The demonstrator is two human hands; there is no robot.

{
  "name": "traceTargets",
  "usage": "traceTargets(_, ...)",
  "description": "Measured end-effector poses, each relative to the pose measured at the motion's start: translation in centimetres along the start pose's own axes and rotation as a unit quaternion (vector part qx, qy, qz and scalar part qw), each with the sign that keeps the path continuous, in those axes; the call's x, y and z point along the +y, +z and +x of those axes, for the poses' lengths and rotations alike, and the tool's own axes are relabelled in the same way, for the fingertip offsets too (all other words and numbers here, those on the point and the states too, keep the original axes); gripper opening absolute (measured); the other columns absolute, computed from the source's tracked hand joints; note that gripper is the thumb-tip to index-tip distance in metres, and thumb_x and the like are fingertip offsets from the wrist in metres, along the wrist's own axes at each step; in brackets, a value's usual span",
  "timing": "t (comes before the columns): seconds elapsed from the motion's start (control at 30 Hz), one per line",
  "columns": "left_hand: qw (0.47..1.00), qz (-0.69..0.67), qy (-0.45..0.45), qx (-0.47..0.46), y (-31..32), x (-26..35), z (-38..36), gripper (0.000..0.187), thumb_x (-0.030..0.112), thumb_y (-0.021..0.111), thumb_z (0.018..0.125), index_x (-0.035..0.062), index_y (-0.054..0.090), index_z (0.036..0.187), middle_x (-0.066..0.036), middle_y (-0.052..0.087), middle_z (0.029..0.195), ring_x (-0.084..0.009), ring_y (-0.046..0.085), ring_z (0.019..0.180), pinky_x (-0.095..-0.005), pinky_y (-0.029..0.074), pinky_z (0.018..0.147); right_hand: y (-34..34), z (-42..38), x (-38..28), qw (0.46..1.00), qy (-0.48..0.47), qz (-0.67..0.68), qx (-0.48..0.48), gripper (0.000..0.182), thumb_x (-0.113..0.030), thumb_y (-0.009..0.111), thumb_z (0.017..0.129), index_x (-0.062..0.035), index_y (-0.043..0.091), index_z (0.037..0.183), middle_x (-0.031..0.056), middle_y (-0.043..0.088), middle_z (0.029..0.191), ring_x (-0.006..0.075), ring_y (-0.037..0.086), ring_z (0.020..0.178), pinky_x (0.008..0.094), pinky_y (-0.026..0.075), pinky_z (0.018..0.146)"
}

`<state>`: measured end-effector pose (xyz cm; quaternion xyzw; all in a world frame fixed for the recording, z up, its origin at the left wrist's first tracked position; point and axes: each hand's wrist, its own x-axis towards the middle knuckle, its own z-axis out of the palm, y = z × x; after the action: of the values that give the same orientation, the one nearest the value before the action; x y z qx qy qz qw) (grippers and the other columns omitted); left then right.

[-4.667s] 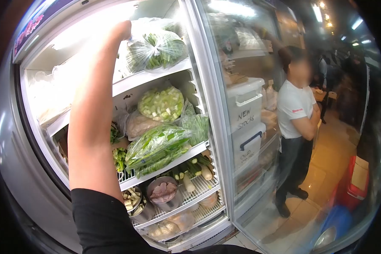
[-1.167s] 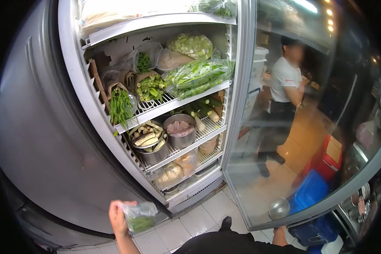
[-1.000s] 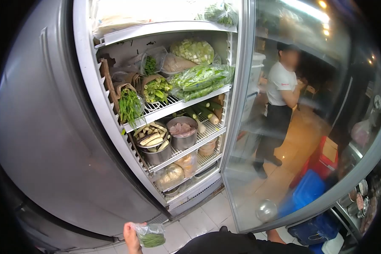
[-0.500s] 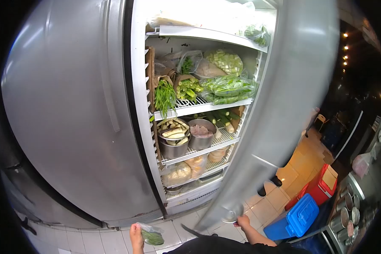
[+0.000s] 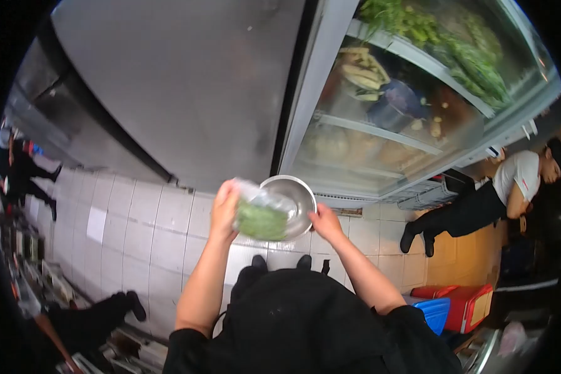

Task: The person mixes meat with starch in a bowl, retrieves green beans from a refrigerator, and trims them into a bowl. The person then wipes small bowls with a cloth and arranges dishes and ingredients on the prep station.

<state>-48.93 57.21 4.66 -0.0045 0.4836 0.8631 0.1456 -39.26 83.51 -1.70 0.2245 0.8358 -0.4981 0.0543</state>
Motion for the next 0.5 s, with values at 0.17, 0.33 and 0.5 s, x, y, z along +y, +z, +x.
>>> traceTargets(0.17, 0.949, 0.301, 0.084, -0.033, 1.6, -4.9, 1.8, 0.028, 0.015, 0.056, 0.098, -0.0010, 0.058, 0.121, -0.011, 0.067, 0.116, -0.0217, 0.064, 0.109, -0.0315, 0.049, 0.093, -1.1, 1.0, -3.3, 0.992, -0.060, -0.104, 0.026, 0.023, -0.017, 0.053, 0.085, -0.0004, 0.062, 0.099, 0.0169, 0.068, 0.072, 0.0265, 0.069, 0.059, 0.0398, 0.055, 0.060)
traceTargets(0.33, 0.927, 0.343, 0.149, -0.007, 3.3, -0.6, -3.1, 0.033, 0.012, 0.060, 0.095, 0.0015, 0.058, 0.126, -0.017, 0.064, 0.123, -0.0254, 0.062, 0.115, -0.0340, 0.047, 0.099, -3.1, 1.4, -2.5, 0.999, -0.002, -0.036, -0.031, 0.022, -0.017, 0.052, 0.085, 0.0009, 0.060, 0.096, 0.0173, 0.067, 0.071, 0.0268, 0.068, 0.058, 0.0399, 0.055, 0.059)
traceTargets(0.5, 0.693, 0.655, 0.169, -0.249, 6.6, -2.9, -5.5, 0.062, 0.009, 0.070, 0.080, 0.0109, 0.050, 0.138, -0.014, 0.051, 0.140, -0.0324, 0.046, 0.133, -0.0447, 0.037, 0.111, -4.7, 1.2, -1.9, 0.996, -0.038, -0.048, -0.058, 0.024, -0.018, 0.052, 0.085, 0.0001, 0.062, 0.097, 0.0190, 0.067, 0.072, 0.0308, 0.068, 0.061, 0.0427, 0.055, 0.064)
